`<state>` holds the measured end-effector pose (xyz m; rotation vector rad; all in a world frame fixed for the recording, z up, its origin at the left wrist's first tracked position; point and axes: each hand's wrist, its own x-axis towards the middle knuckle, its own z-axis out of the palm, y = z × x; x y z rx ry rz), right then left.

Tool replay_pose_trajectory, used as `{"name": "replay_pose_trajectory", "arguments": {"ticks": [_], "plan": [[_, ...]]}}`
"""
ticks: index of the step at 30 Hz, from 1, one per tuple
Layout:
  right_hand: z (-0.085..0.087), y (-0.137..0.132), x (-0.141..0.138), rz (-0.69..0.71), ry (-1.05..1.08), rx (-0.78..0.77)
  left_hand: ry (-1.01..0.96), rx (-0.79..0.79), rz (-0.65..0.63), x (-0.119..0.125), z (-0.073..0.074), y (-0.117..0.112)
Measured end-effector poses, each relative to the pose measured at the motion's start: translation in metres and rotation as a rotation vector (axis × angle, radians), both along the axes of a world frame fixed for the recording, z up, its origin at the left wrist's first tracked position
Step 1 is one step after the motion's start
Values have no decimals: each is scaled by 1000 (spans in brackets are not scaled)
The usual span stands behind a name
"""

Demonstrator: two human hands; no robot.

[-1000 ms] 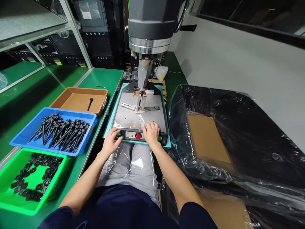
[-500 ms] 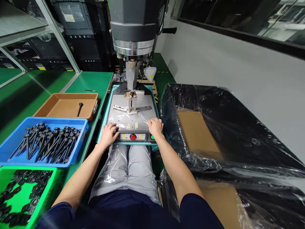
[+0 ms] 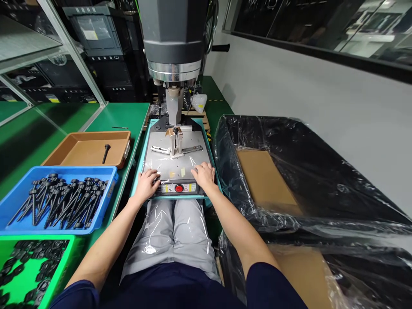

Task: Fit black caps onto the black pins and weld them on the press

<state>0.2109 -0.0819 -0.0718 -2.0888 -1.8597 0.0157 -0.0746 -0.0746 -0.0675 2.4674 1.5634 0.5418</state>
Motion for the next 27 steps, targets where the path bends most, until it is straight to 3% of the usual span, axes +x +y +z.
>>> {"name": "replay_pose_trajectory", "arguments": {"ticks": [14,19,27], "plan": [[-1,-3,41,-108,52,32,-38,-15,-2,-6,-3,4],[2,-17,30,-20,43,100,-55,-15,-11,-6,-6,5],[-2,-19,16,45,-177,68,-79,-15,-14,-6,-9,4]]}}
